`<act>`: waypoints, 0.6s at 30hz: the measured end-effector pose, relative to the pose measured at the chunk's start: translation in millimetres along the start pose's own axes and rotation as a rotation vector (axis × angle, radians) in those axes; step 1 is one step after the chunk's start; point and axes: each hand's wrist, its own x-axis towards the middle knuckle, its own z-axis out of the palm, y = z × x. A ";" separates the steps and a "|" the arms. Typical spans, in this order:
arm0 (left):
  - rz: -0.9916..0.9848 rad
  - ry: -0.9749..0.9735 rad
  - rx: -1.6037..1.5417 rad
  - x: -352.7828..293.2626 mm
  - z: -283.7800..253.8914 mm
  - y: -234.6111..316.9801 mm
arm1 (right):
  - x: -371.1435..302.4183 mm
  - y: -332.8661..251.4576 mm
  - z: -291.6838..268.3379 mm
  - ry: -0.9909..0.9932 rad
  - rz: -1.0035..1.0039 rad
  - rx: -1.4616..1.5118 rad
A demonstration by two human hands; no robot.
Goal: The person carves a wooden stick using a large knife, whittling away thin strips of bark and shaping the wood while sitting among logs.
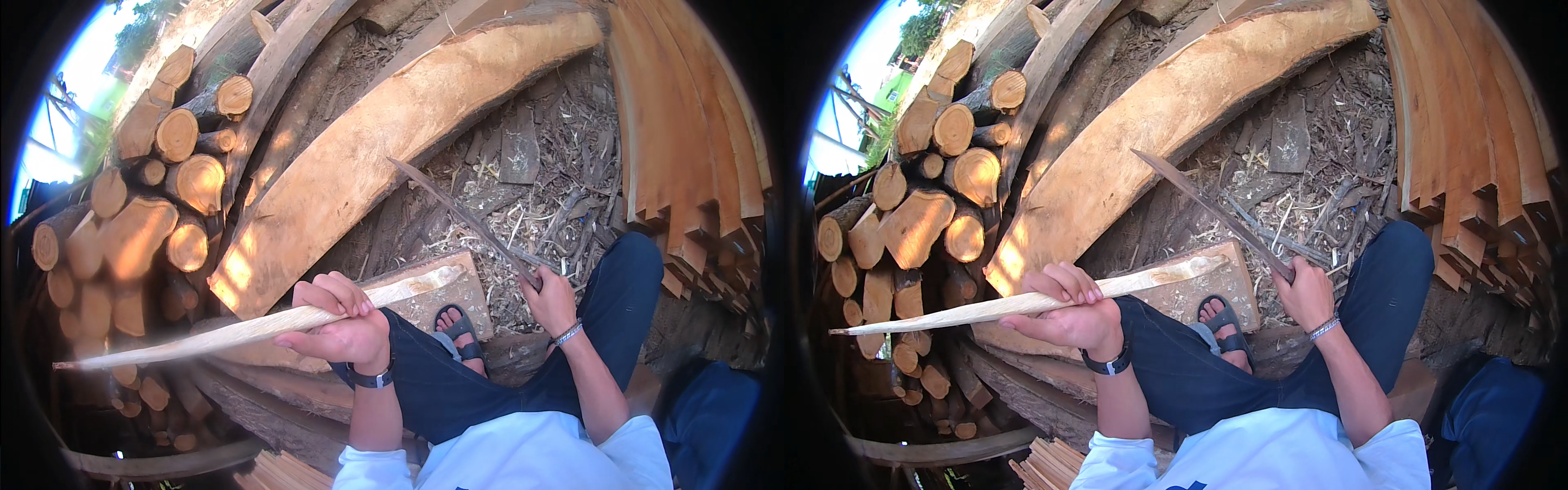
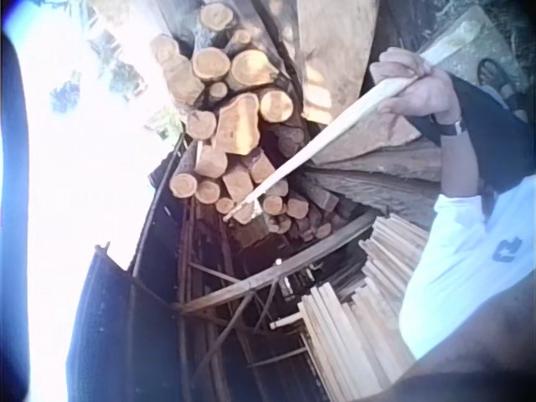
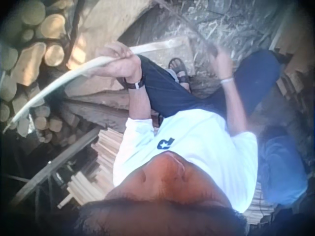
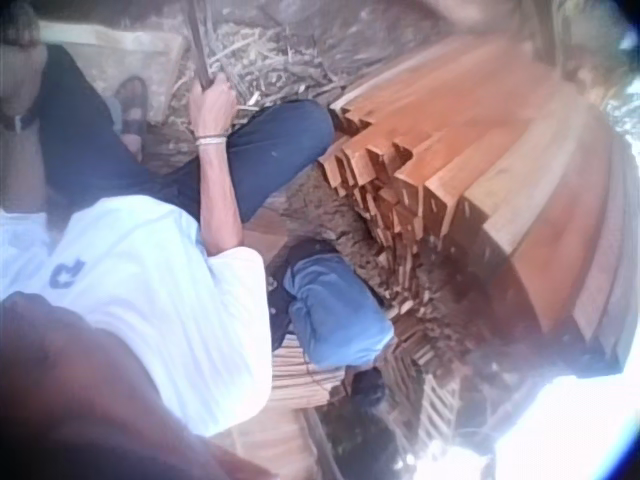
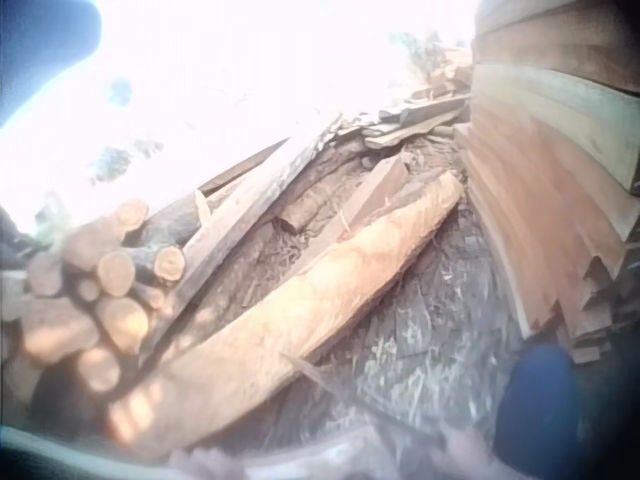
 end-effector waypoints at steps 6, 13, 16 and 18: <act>-0.004 0.011 0.038 -12.6 5.0 -7.0 | -21.9 -7.3 -8.9 -0.143 -0.032 0.230; 0.002 -0.019 0.049 -20.6 -4.7 -4.4 | -37.1 17.4 -4.6 -0.070 -0.056 0.171; -0.071 -0.121 0.005 -27.7 -10.3 -12.9 | -33.5 8.2 -7.0 0.000 -0.103 0.117; -0.099 -0.102 0.005 -30.9 -17.9 -15.4 | -29.8 6.2 -14.0 0.012 -0.110 0.085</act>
